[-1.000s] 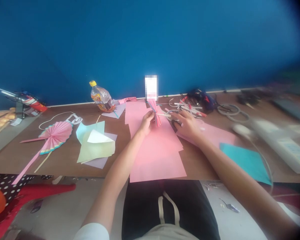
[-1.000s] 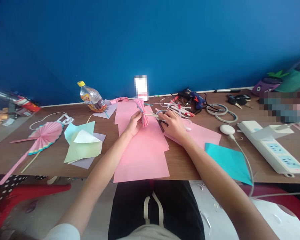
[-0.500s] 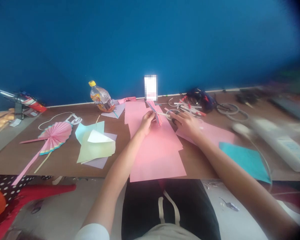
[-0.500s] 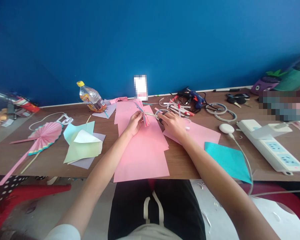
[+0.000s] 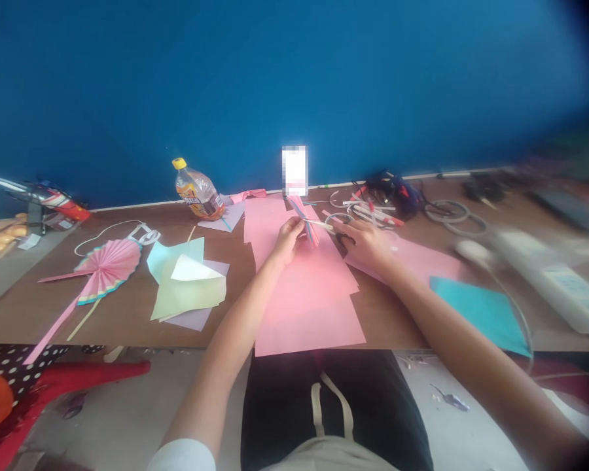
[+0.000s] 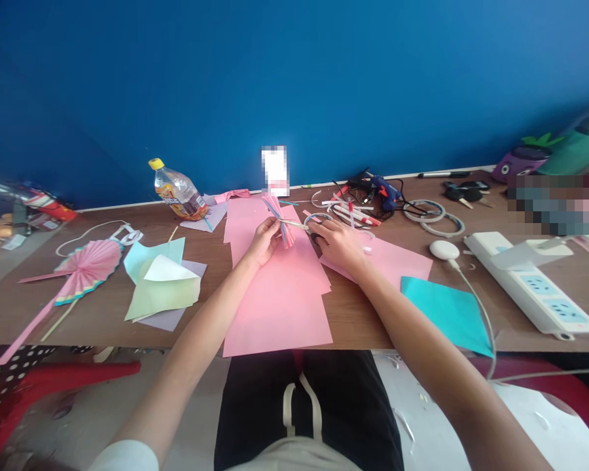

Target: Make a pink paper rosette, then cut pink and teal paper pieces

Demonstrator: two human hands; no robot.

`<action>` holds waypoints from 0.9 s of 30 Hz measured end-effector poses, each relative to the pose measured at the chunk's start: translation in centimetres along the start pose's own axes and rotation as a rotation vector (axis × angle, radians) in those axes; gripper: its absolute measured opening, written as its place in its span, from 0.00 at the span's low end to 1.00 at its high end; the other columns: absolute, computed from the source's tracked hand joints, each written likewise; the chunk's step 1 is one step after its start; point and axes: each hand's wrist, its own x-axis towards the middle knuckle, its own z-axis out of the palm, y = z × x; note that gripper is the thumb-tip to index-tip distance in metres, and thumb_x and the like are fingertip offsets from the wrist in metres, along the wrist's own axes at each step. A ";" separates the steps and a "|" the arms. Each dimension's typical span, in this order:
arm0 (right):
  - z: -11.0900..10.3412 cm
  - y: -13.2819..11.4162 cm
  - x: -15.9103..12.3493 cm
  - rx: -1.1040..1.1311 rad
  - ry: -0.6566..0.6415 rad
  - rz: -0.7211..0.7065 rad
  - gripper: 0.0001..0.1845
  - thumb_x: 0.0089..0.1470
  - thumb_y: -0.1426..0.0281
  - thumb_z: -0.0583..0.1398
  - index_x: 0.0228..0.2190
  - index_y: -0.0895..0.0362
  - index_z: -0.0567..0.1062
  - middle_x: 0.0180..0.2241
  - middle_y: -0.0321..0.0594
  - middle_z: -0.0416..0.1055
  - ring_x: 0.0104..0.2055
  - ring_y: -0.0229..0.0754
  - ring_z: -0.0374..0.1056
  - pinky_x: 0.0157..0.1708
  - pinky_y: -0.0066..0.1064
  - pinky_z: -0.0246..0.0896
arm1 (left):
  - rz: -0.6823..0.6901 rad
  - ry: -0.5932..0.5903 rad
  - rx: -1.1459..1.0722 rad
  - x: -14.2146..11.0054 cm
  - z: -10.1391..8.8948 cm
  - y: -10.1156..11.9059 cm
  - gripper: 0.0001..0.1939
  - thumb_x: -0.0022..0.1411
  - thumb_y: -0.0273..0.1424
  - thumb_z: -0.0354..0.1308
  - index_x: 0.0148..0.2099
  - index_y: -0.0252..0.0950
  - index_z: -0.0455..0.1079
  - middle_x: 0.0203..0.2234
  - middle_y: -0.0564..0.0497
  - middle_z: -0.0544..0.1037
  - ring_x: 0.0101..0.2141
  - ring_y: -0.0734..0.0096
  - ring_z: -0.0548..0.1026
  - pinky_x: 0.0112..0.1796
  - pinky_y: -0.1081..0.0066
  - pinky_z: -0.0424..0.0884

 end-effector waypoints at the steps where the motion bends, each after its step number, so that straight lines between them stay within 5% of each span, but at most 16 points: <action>1: 0.0 0.0 0.0 0.006 0.006 0.000 0.27 0.55 0.75 0.55 0.57 0.51 0.70 0.44 0.45 0.74 0.45 0.50 0.69 0.41 0.39 0.63 | -0.012 -0.003 -0.004 -0.1 0.1 0.1 0.10 0.58 0.34 0.65 0.35 0.34 0.68 0.26 0.53 0.75 0.27 0.75 0.74 0.32 0.73 0.69; 19: 0.0 -0.1 -0.1 0.140 0.032 0.029 0.27 0.53 0.74 0.57 0.55 0.51 0.72 0.47 0.43 0.74 0.46 0.50 0.70 0.43 0.40 0.66 | -0.042 0.009 -0.009 -0.1 0.1 0.2 0.10 0.57 0.33 0.66 0.34 0.34 0.68 0.27 0.52 0.76 0.28 0.74 0.76 0.34 0.72 0.70; 27: 0.0 0.0 -0.1 0.152 0.012 -0.034 0.23 0.54 0.72 0.57 0.51 0.51 0.74 0.40 0.44 0.75 0.42 0.49 0.70 0.41 0.39 0.65 | 0.035 -0.095 0.080 0.1 -0.4 -0.2 0.15 0.57 0.41 0.65 0.35 0.36 0.67 0.25 0.52 0.76 0.27 0.70 0.76 0.33 0.69 0.71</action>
